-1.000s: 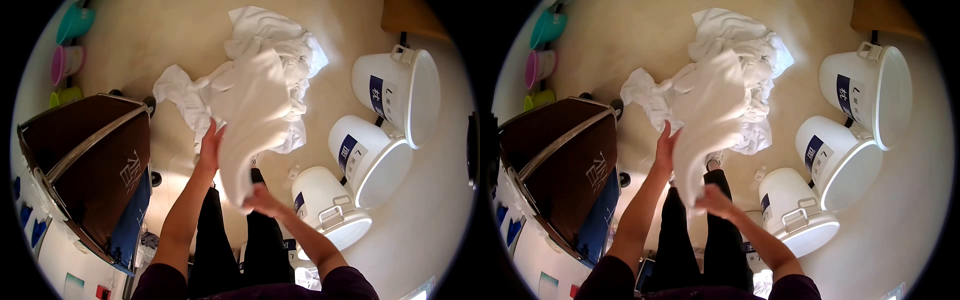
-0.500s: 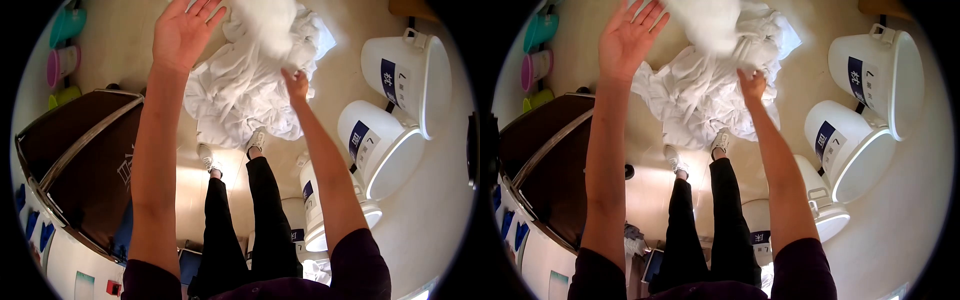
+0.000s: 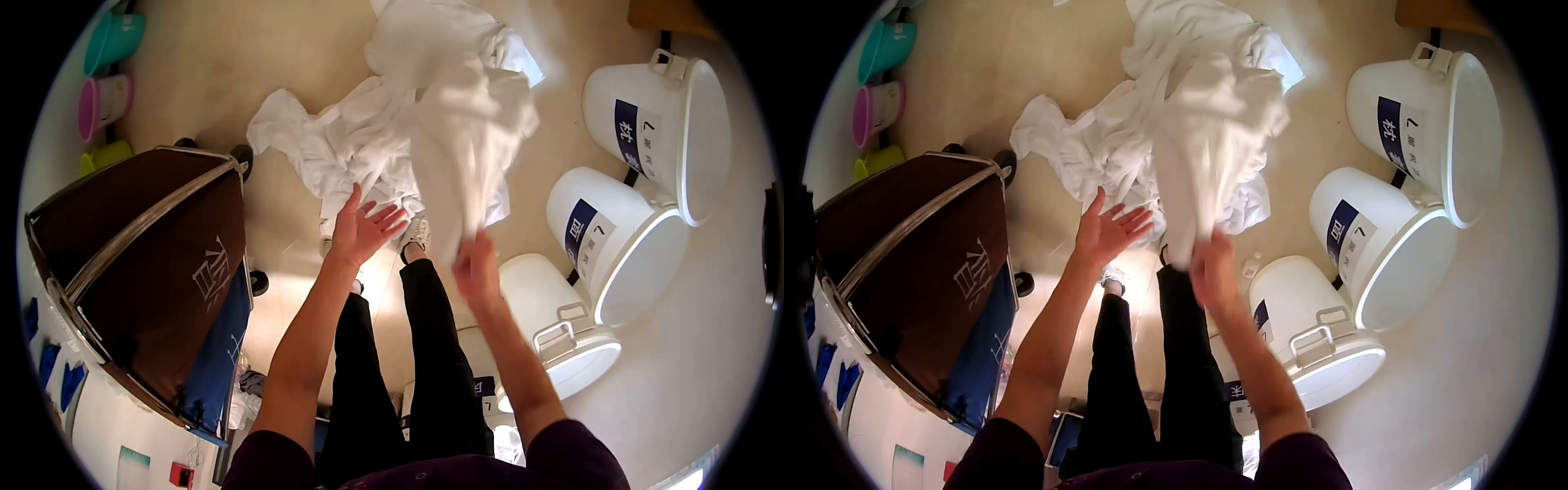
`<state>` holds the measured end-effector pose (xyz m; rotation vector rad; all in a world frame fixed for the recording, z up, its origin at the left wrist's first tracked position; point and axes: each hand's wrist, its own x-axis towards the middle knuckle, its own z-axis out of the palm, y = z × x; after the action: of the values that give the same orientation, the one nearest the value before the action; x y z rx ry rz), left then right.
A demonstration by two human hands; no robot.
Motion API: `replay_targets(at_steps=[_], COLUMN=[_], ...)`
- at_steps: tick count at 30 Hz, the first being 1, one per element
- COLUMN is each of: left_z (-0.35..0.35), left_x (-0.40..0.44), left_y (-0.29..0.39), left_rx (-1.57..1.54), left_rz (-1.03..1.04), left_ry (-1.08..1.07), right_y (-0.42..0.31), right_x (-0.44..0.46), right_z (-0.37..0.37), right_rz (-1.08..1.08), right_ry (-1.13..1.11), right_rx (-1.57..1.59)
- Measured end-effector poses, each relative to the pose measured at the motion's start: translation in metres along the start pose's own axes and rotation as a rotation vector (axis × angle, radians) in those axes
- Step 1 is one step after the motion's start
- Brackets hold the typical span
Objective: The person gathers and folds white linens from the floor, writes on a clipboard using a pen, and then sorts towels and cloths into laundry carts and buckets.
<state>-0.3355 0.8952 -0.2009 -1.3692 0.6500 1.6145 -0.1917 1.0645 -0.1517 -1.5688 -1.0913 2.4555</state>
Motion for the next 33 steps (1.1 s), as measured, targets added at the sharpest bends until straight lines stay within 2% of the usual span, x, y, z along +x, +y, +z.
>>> replay_targets(at_steps=[3,5,7,8,9,10,11,12,13,14,15,16,17,18,19,21,23,25,26,27,28,29,30,32,33], left_z=[-0.001,-0.027,-0.028,-0.008,0.017,0.026,0.029,0.032,0.031,0.013,-0.002,-0.002,-0.006,-0.038,-0.034,-0.012,-0.017,-0.011,-0.043,-0.053,-0.082,-0.139,-0.137,-0.137,-0.136], left_x=[0.0,0.024,0.02,0.002,-0.021,-0.035,-0.049,-0.06,-0.071,-0.062,-0.064,-0.08,-0.09,-0.074,-0.083,-0.104,-0.068,-0.047,-0.016,-0.019,-0.012,0.017,0.0,-0.033,-0.05], left_y=[-0.01,-0.015,-0.028,-0.035,-0.04,-0.04,-0.039,-0.036,-0.023,-0.009,0.005,0.022,0.04,0.061,0.061,0.057,0.019,-0.028,-0.056,-0.078,-0.091,-0.1,-0.104,-0.086,-0.077], left_rx=[-0.095,-0.077,0.44,0.436,0.433,0.443,0.396,0.347,0.482,0.647,0.588,0.566,0.769,1.106,1.116,1.986,1.771,1.851,1.988,2.101,2.122,1.983,1.996,1.897,1.841], left_rz=[-0.095,-0.248,-0.023,-0.183,-0.343,-0.34,-0.286,-0.237,-0.058,0.137,0.331,0.42,0.562,0.975,0.957,1.686,0.861,0.173,0.13,-0.021,-0.188,-0.193,-0.091,0.015,0.06], left_ry=[0.032,-0.396,-0.289,-0.267,-0.245,-0.256,-0.362,-0.461,-0.368,-0.219,-0.173,-0.061,0.144,0.176,0.18,0.151,-0.147,-0.114,-0.136,-0.134,-0.087,-0.186,-0.047,-0.247,-0.347], right_y=[-0.028,-0.04,-0.031,-0.011,-0.031,-0.043,-0.049,-0.05,-0.051,-0.043,-0.034,-0.028,-0.021,-0.012,-0.004,0.027,0.058,0.043,0.029,0.082,0.116,0.133,0.13,0.107,0.088], right_x=[-0.13,-0.183,-0.198,-0.199,-0.18,-0.182,-0.183,-0.18,-0.185,-0.194,-0.201,-0.204,-0.205,-0.208,-0.213,-0.238,-0.275,-0.29,-0.29,-0.335,-0.358,-0.367,-0.361,-0.325,-0.295], right_z=[0.01,-0.002,-0.027,-0.055,-0.042,-0.028,-0.013,0.0,0.02,0.033,0.044,0.054,0.063,0.074,0.089,0.125,0.159,0.198,0.215,0.21,0.213,0.216,0.21,0.193,0.188], right_rz=[0.423,0.517,0.592,0.605,0.565,0.513,0.456,0.195,0.1,-0.011,-0.123,-0.12,-0.027,0.076,0.104,0.054,-0.155,-0.244,-0.254,-0.309,-0.289,-0.266,-0.258,-0.352,-0.232], right_ry=[0.139,-0.077,-0.434,-0.375,-0.406,-0.391,-0.375,-0.61,-0.693,-0.753,-0.81,-0.803,-0.919,-1.037,-1.085,-1.287,-1.437,-1.662,-1.811,-1.446,-1.448,-1.451,-1.464,-1.408,-1.552], right_rx=[0.121,0.287,0.249,0.354,0.379,0.25,0.122,-0.232,-0.751,-0.945,-1.141,-1.138,-1.267,-1.388,-1.299,-1.215,-0.904,-0.725,-0.66,-0.372,-0.358,-0.345,-0.35,-0.381,-0.44])
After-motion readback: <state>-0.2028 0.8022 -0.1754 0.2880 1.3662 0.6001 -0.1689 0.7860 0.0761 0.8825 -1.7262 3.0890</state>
